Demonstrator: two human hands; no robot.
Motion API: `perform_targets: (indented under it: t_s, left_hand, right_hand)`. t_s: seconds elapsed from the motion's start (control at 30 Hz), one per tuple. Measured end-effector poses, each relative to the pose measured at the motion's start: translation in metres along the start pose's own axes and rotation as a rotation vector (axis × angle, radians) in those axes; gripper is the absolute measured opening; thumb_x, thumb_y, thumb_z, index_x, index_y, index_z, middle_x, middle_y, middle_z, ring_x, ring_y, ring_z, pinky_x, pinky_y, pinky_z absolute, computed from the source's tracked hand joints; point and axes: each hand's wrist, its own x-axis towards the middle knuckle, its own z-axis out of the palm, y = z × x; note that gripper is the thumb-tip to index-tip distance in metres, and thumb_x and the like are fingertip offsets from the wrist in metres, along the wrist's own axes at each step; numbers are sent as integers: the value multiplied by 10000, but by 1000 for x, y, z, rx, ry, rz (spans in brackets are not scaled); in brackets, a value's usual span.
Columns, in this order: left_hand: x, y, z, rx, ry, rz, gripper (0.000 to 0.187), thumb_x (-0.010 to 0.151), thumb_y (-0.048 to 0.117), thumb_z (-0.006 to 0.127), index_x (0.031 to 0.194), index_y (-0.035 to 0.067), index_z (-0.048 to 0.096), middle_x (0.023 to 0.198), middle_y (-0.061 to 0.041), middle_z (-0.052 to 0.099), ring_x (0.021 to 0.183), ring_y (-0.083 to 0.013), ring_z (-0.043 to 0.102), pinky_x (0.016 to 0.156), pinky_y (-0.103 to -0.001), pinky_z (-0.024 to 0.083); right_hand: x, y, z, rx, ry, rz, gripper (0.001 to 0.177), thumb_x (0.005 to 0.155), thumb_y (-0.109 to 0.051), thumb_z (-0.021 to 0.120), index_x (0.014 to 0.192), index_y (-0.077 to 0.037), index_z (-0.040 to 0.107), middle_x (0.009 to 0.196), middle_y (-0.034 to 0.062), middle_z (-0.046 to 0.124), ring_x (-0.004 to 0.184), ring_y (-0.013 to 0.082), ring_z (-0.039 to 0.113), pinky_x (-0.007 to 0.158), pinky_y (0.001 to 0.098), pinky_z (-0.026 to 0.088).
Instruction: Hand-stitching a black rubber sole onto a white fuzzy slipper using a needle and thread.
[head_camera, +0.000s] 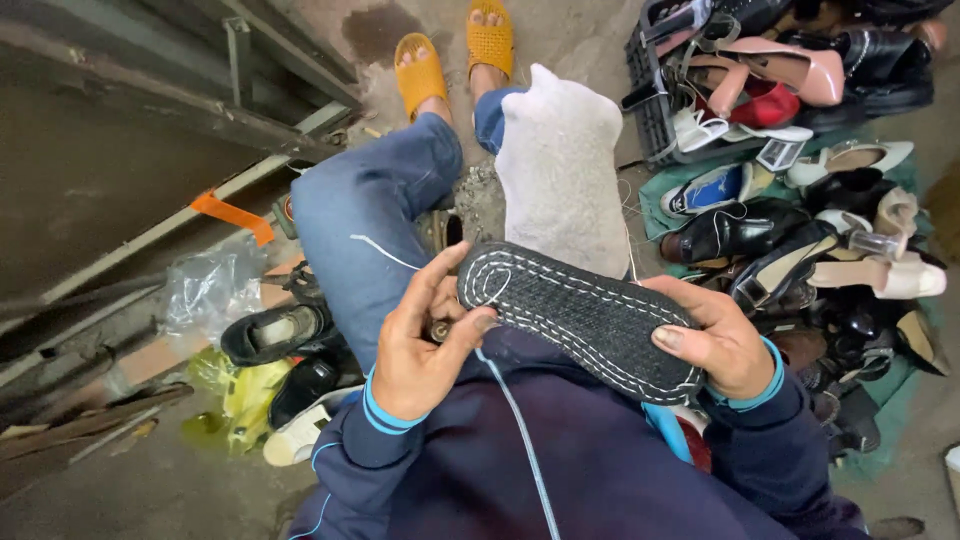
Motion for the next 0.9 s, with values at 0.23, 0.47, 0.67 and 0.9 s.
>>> perform_targets:
  t_s: [0.23,0.47,0.67,0.9]
  left_hand:
    - [7,-29,14,-349,80,-189,491,972,-7,640,1421,-82,458,867,-169,696,540,-180,688,369,-194,464]
    - [10,-50,36,-590,198,-271,418,990,15,610,1376,-23,453,901,-188,738,433,-209,638,292,-183,406]
    - [17,-37,44,-478,62,-338,412,956,21,657,1322,-41,479,862,-191,756,470,-195,678,324,-171,412]
    - [18,9,-2,-34,-66,-436,204,970,152,670,1080,12,769,627,-38,664,566,-81,569,589,-209,475]
  right_hand:
    - [5,7,-11,284,-55,-15,1059,780,-670,722,1361,190,514,1143,355,720,1016,310,733,826,468,619]
    - [-20,88,-30,-511,-96,-742,632,946,-228,585,1439,153,478,1292,253,649,1204,279,642,994,340,533]
    - [-41,227,-54,-730,131,-777,304,965,56,507,1223,145,639,1087,121,706,991,128,618,963,241,520]
    - [38,26,33,180,267,-395,337,1072,-105,503,1397,-28,544,985,249,693,838,436,675,840,571,599]
